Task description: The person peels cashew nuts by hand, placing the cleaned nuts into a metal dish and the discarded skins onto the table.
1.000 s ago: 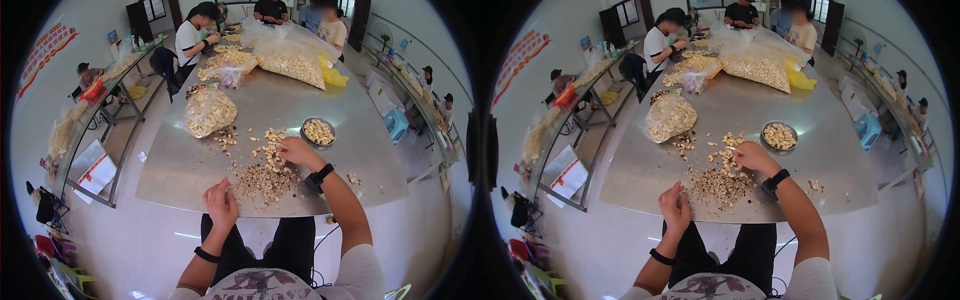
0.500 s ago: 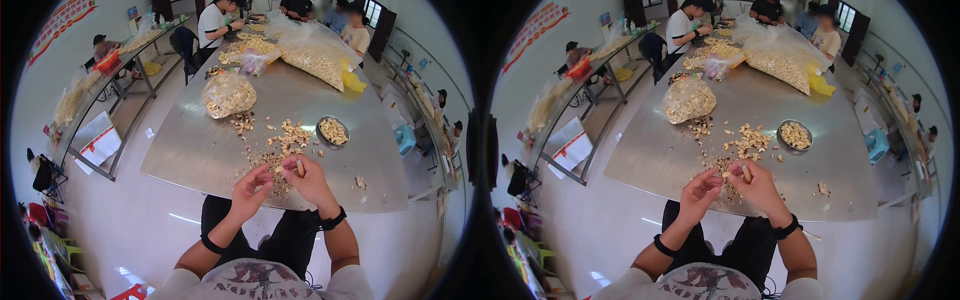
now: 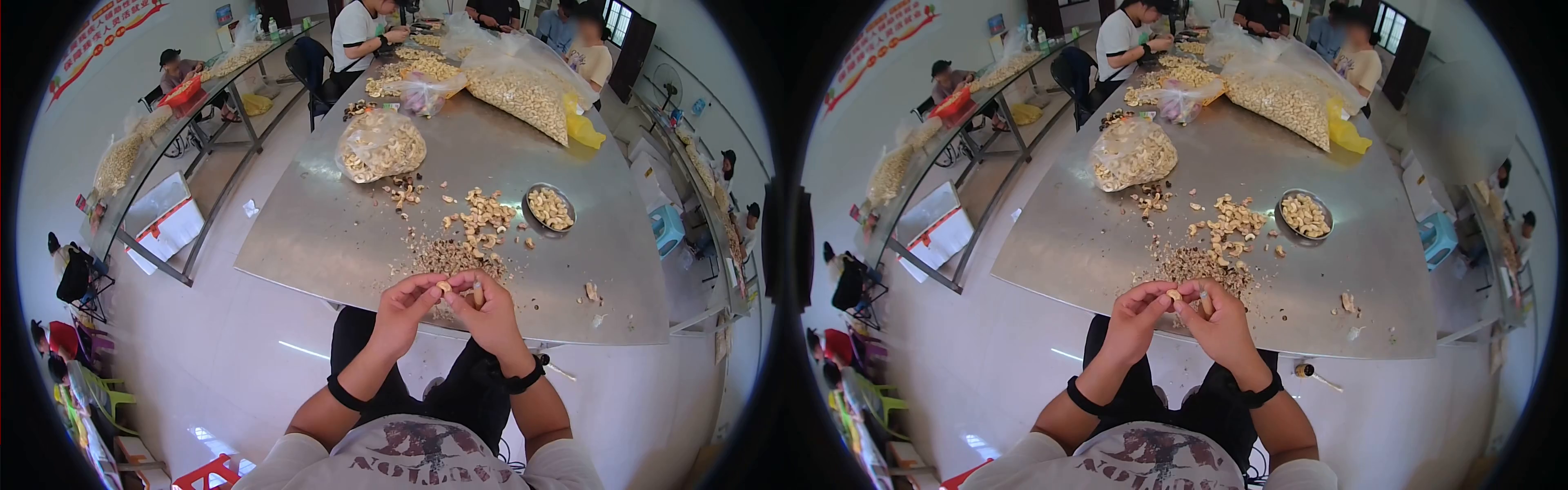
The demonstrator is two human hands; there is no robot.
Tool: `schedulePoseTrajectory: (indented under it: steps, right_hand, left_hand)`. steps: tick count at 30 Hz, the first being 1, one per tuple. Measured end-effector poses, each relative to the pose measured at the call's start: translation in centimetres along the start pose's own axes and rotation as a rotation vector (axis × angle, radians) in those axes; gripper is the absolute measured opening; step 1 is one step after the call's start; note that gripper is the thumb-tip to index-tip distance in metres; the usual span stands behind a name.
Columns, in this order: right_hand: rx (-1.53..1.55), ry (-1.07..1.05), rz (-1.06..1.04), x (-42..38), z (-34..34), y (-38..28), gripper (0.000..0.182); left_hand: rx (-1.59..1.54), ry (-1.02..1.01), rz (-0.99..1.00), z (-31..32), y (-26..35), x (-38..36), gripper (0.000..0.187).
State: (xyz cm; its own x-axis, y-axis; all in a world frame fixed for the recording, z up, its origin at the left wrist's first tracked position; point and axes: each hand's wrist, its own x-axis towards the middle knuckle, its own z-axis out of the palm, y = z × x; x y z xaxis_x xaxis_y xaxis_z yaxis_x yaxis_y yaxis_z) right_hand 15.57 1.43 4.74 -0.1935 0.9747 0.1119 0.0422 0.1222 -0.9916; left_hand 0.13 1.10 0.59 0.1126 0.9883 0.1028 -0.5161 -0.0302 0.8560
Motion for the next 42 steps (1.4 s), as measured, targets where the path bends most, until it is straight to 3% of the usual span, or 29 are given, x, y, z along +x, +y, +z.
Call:
schedulePoseTrajectory:
  steps: [6,8,11,18,20,42]
  right_hand:
    - [-0.314,-0.046,0.003,-0.7,-0.4,-1.0,0.023]
    - [-0.448,0.007,-0.284,-0.6,-0.6,-0.4,0.029]
    - [-0.455,-0.078,-0.196,-0.9,-0.9,-0.6,0.033]
    - [-0.475,-0.048,-0.202,-0.9,0.3,-0.4,0.033]
    - [-0.595,0.029,-0.426,-0.7,0.7,0.2,0.036]
    - [-0.697,0.044,-0.38,-0.9,1.3,-0.3,0.038]
  left_hand:
    - [-0.199,0.005,-0.045,-0.2,-0.1,0.1,0.022]
    - [-0.224,0.028,-0.073,-0.7,0.1,0.2,0.022]
    - [-0.252,0.052,-0.092,-1.0,0.4,0.4,0.021]
    - [-0.292,0.027,-0.104,-1.2,0.1,0.4,0.022]
    - [-0.289,0.034,-0.097,-1.2,0.0,0.4,0.022]
    - [-0.264,0.06,-0.046,-1.0,-0.4,0.5,0.024]
